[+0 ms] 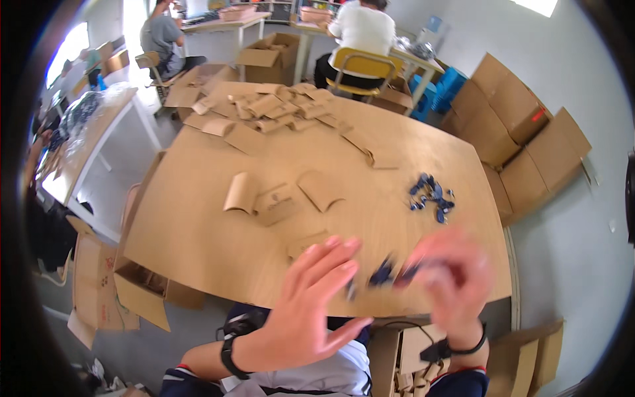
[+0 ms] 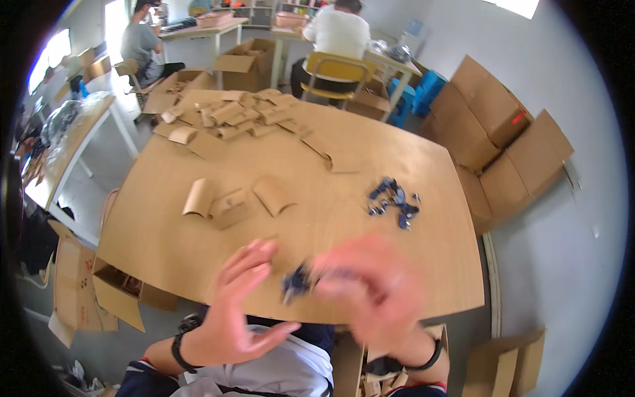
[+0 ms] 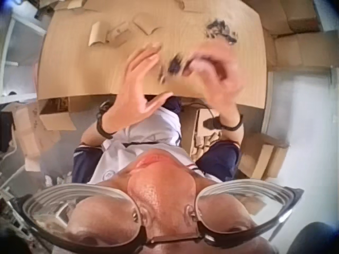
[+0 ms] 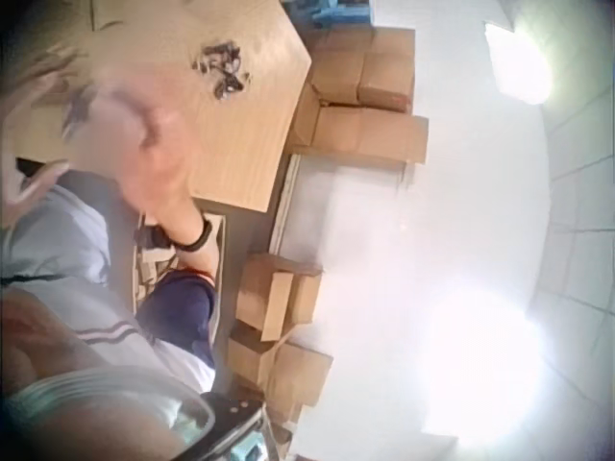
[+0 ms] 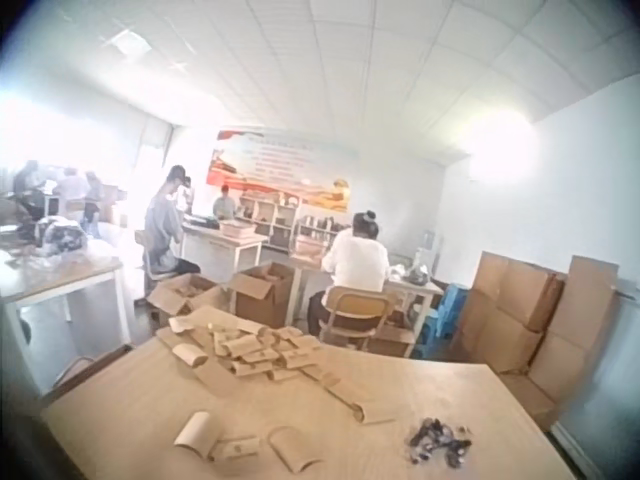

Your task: Packing electronic components into cardboard sleeves and then into a box.

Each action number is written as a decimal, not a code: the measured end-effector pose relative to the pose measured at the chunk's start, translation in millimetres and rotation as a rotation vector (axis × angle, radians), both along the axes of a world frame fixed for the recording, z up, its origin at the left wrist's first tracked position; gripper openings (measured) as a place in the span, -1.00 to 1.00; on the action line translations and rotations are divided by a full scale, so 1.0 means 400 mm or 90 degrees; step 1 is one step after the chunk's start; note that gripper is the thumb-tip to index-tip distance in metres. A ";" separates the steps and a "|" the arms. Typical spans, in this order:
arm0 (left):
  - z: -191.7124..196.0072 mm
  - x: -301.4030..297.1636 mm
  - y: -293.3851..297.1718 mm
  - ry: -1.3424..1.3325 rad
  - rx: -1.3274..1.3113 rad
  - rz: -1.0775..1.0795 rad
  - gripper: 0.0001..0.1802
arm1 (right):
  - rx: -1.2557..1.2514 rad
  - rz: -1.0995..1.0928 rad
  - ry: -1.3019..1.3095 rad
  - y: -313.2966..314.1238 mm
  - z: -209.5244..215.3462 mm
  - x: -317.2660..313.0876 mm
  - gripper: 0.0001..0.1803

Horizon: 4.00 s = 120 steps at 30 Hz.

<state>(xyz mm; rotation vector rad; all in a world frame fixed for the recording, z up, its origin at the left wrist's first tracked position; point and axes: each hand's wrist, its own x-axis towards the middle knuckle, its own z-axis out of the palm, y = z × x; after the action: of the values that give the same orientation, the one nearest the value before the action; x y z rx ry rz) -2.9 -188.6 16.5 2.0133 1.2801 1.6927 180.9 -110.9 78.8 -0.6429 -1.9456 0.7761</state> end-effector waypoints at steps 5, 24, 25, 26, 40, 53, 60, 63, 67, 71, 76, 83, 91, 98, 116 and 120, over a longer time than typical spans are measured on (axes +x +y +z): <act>-0.044 -0.016 -0.006 -0.129 -0.064 -0.255 -0.48 | -0.241 0.099 0.175 -0.135 -0.036 -0.054 -0.88; -0.005 -0.044 -0.021 0.068 -0.183 0.052 -0.60 | -0.462 0.125 0.158 -0.122 -0.173 -0.056 -0.69; -0.020 -0.040 -0.024 0.081 -0.182 0.007 -0.66 | -0.424 0.053 0.200 -0.125 -0.164 -0.053 -0.70; -0.027 -0.041 -0.027 0.095 -0.181 -0.038 -0.71 | -0.385 -0.019 0.243 -0.124 -0.160 -0.054 -0.70; -0.036 -0.042 -0.019 -0.033 -0.240 -0.239 -0.86 | -0.087 0.046 0.132 -0.067 -0.148 0.019 -0.73; -0.097 -0.061 0.034 0.457 -0.249 0.072 -0.48 | 0.166 -0.048 0.083 -0.038 -0.090 0.021 -0.72; -0.093 -0.023 -0.006 0.649 -0.213 -0.033 -0.56 | 0.242 0.088 0.119 0.026 -0.088 0.041 -0.60; -0.085 -0.045 0.046 0.704 -0.154 -0.015 -0.60 | 0.263 0.067 0.101 0.035 -0.076 0.044 -0.57; -0.110 -0.099 0.096 0.606 -0.210 -0.062 -0.65 | 0.219 0.060 0.178 0.038 -0.055 0.037 -0.55; -0.058 -0.111 0.045 0.325 -0.271 -0.163 -0.65 | 0.163 0.077 0.233 0.046 -0.040 0.030 -0.52; -0.026 -0.076 -0.007 0.036 -0.426 -0.329 -0.57 | 0.129 0.271 0.200 0.077 0.008 0.029 -0.58; -0.053 0.002 -0.010 -0.252 -0.374 -0.359 -0.66 | 0.030 0.597 0.334 0.138 -0.011 -0.035 -0.60; -0.045 0.020 -0.016 -0.283 -0.424 -0.384 -0.60 | 0.088 0.815 0.084 0.154 0.009 -0.103 -0.54; -0.043 0.008 -0.019 -0.361 -0.416 -0.373 -0.69 | 0.041 0.538 0.250 0.025 -0.055 -0.076 -0.64; -0.038 -0.042 -0.023 -0.456 -0.499 -0.442 -0.66 | 0.214 0.143 -0.187 -0.051 -0.076 -0.069 -0.75; -0.068 -0.047 -0.023 -0.441 -0.510 -0.470 -0.72 | 0.348 0.004 -0.219 -0.084 -0.091 -0.082 -0.76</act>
<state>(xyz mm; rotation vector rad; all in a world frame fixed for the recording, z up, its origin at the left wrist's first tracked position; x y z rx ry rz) -21.7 -197.6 -10.5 1.0547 0.6560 1.0798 148.1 -144.5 42.3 -0.4494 -2.3387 0.1135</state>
